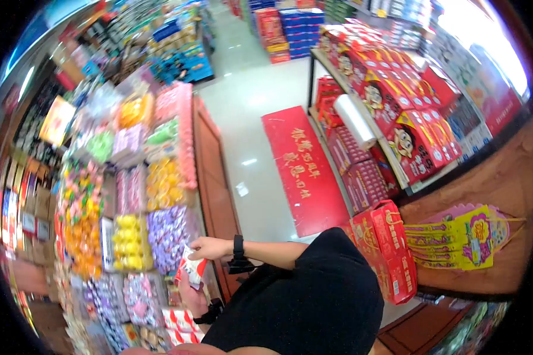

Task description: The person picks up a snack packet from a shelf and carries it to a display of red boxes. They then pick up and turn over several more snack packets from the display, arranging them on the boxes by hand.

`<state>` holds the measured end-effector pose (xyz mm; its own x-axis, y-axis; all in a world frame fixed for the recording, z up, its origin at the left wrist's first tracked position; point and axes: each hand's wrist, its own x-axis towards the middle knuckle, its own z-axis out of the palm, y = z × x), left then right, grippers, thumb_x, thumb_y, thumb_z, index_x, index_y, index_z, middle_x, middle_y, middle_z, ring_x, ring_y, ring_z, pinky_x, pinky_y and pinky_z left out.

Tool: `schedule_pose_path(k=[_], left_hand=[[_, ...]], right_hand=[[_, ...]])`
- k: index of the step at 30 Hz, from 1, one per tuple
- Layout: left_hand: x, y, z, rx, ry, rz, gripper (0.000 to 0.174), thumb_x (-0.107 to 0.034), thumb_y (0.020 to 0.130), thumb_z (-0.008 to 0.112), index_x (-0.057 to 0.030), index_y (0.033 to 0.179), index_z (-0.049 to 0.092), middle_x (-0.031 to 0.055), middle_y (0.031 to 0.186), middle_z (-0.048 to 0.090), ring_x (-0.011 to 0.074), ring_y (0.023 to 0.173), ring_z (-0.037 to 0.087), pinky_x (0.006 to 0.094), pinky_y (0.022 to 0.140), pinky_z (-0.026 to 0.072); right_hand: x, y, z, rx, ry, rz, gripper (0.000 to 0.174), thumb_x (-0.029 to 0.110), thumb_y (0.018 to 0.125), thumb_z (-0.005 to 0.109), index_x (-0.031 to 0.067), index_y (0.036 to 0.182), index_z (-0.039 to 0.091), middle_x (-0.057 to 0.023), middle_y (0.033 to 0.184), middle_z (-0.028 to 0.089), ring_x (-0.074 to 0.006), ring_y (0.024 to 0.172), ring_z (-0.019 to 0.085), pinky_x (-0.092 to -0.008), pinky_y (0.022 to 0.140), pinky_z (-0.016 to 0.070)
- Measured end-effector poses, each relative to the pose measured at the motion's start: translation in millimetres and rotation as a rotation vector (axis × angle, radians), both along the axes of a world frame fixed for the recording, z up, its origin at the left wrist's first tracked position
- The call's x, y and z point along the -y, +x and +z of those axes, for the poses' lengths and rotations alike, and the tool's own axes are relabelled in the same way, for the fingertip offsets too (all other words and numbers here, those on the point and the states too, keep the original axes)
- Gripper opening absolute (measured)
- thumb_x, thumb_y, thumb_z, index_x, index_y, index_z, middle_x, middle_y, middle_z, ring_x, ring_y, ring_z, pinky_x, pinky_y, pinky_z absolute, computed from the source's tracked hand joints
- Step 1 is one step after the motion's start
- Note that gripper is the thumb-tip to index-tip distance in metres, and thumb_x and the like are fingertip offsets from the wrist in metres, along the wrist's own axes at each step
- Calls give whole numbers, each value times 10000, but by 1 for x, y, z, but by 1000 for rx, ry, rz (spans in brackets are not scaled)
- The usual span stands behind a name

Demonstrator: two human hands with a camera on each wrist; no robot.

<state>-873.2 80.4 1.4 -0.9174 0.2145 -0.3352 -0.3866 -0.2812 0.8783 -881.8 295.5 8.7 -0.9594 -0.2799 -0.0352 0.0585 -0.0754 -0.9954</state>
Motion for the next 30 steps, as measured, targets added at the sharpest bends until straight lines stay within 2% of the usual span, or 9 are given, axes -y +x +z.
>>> schedule_pose_path(k=[2, 4, 7, 12, 15, 18, 22, 23, 30], left_hand=[[-57, -7, 12, -9, 10, -94, 331, -253, 978, 537, 21, 1162, 555, 107, 1065, 650, 186, 911, 645, 315, 769, 507], [-111, -11, 26, -113, -174, -200, 335, -256, 988, 519, 39, 1137, 573, 103, 1050, 649, 175, 897, 636, 315, 767, 497], [-179, -13, 30, -250, -172, -287, 364, -270, 989, 519, 60, 1126, 585, 110, 1035, 648, 170, 893, 627, 308, 769, 487], [-248, -27, 26, -239, -145, -466, 386, -273, 983, 525, 76, 1139, 577, 107, 1037, 649, 157, 897, 627, 287, 771, 484], [-296, -45, 26, -241, -105, -560, 371, -262, 984, 521, 73, 1134, 578, 99, 1033, 649, 149, 886, 625, 278, 762, 482], [-345, -82, 19, -266, -81, -698, 356, -249, 984, 520, 68, 1135, 580, 95, 1032, 648, 146, 880, 624, 275, 760, 483], [-421, -130, 19, -284, -32, -824, 348, -241, 981, 524, 63, 1140, 583, 93, 1030, 648, 135, 872, 619, 270, 752, 484], [-445, -139, 24, -269, 0, -842, 350, -245, 979, 534, 63, 1138, 586, 92, 1018, 650, 126, 863, 617, 268, 739, 485], [-577, -203, 33, -265, 91, -1057, 338, -235, 983, 536, 63, 1134, 585, 89, 983, 659, 130, 832, 621, 275, 728, 492]], right_hand=[[-48, 13, 8, 57, -73, -139, 296, 293, 913, 618, -2, 895, 614, 8, 695, 519, -82, 628, 455, -296, 545, 400], [-90, 29, 22, 68, -109, -241, 273, 262, 916, 617, -10, 929, 628, 4, 742, 565, -84, 685, 489, -285, 608, 419], [-141, 36, 15, 13, -166, -378, 263, 239, 915, 616, -22, 939, 633, -21, 811, 636, -89, 747, 545, -292, 668, 440], [-209, 53, 10, 124, -66, -462, 309, 316, 937, 606, 9, 961, 624, 31, 776, 583, -43, 678, 484, -232, 564, 386], [-238, 57, 7, 156, -133, -589, 372, 407, 943, 580, 43, 876, 628, 46, 672, 511, -45, 584, 442, -237, 509, 351], [-274, 42, -13, 188, -273, -647, 392, 436, 941, 572, 53, 901, 647, 46, 651, 502, -51, 570, 434, -237, 502, 348], [-333, 15, 11, 68, -102, -868, 455, 447, 942, 564, 0, 915, 638, 15, 668, 549, -73, 608, 489, -260, 535, 389], [-350, 10, 18, 155, -3, -901, 477, 443, 947, 557, -29, 937, 631, -16, 698, 580, -92, 656, 521, -278, 586, 425], [-444, -30, 37, 105, 71, -1194, 401, 364, 968, 544, -23, 968, 648, -70, 793, 653, -98, 743, 565, -285, 672, 465]])
